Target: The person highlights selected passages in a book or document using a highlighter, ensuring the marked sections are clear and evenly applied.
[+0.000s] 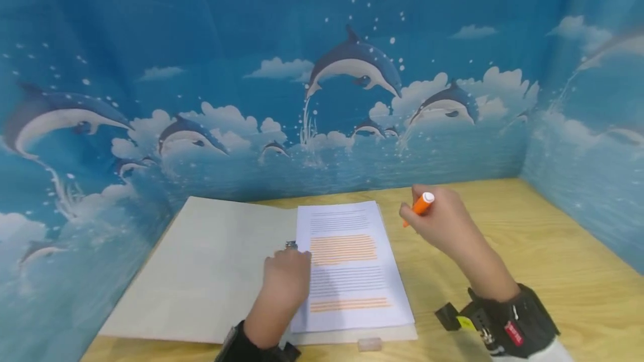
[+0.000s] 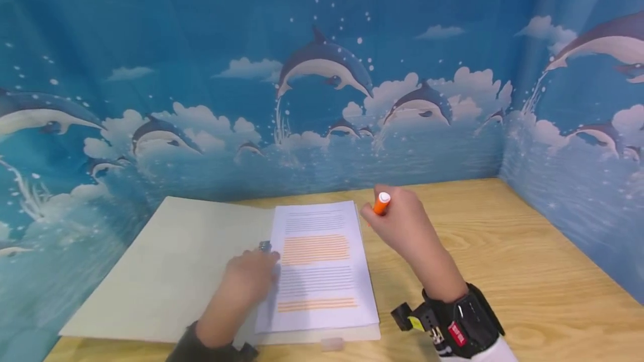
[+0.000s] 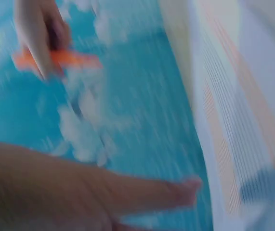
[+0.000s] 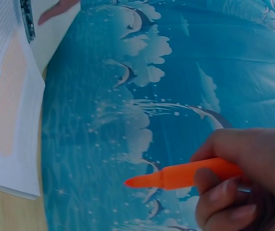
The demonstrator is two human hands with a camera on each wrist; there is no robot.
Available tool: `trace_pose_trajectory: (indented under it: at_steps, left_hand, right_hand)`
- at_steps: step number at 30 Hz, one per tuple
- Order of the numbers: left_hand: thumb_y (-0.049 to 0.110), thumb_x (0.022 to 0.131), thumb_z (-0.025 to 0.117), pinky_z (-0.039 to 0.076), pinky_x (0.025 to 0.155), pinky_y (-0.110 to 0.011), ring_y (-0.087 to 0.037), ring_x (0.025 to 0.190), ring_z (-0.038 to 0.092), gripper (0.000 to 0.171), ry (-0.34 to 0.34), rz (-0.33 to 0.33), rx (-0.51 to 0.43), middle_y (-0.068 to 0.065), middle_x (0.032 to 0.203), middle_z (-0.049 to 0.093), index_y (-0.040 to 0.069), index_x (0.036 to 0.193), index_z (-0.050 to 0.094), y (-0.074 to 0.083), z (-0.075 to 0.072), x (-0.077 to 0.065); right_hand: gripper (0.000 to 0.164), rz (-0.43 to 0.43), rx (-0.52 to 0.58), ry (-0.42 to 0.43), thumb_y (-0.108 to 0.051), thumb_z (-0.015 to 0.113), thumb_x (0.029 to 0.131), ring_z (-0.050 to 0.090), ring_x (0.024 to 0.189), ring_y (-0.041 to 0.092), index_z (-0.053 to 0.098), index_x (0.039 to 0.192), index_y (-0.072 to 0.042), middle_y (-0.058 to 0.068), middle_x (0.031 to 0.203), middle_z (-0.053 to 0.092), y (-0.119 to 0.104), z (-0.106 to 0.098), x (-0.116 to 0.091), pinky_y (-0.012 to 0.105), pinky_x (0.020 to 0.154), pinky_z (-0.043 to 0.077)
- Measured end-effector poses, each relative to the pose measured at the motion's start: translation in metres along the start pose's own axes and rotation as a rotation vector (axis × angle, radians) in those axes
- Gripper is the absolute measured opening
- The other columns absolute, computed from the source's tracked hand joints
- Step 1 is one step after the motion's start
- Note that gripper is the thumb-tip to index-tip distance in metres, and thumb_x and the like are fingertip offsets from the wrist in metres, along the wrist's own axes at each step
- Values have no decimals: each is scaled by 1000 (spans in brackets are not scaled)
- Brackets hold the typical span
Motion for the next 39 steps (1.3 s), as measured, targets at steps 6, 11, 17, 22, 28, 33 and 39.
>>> trace_pose_trajectory:
  at_steps: [6,11,17,22,28,33,39]
  left_hand:
    - [20,87,61,57,61,-31,-13,82,63,26,62,490,-36,2,94,70,30,110,67,76,-5,-14]
    - [14,83,62,57,70,-32,-14,92,59,46,-31,542,25,2,108,65,46,116,61,111,4,-9]
    - [14,80,65,58,77,-38,-25,105,60,47,-80,469,85,-7,119,66,42,117,61,117,17,-8]
    - [14,80,65,58,76,-33,-16,103,62,44,-68,486,66,0,110,71,37,118,60,116,15,-7]
    - [15,79,66,57,70,-31,-13,83,63,42,-70,497,33,1,98,72,37,115,62,114,14,-6]
    - [17,79,66,57,63,-31,-12,72,61,36,-48,475,51,2,92,72,36,109,67,112,9,-5]
    - [22,81,64,55,76,-32,-14,86,57,43,-9,516,69,1,98,65,44,117,61,120,9,-6]
  right_hand:
    - [29,10,-105,10,-14,58,84,29,41,16,37,64,-8,0,51,29,3,-15,-7,28,41,27]
    - [28,1,-91,29,-14,58,84,31,40,16,39,64,-8,0,50,31,-1,-18,-8,27,40,27]
    - [29,-13,-91,47,-14,58,84,29,39,15,39,63,-8,-1,50,29,-6,-20,-7,27,39,27]
    - [29,-6,-111,32,-17,58,85,31,39,16,39,64,-8,0,51,31,-8,-22,-7,28,40,29]
    - [28,-8,-135,28,-17,58,85,31,40,16,40,65,-8,0,51,32,-7,-24,-7,28,40,29]
    - [29,-11,-151,33,-17,58,85,30,41,15,39,64,-9,0,51,31,-5,-27,-8,28,41,28]
    - [29,0,-149,24,-17,58,85,31,41,15,39,65,-9,0,51,31,-3,-29,-10,28,41,29]
Point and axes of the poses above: each hand's wrist, its own x-axis towards the middle knuckle, its own z-axis out of the palm, y = z × x, the point moved 2 cm from there along x, towards the middle knuckle
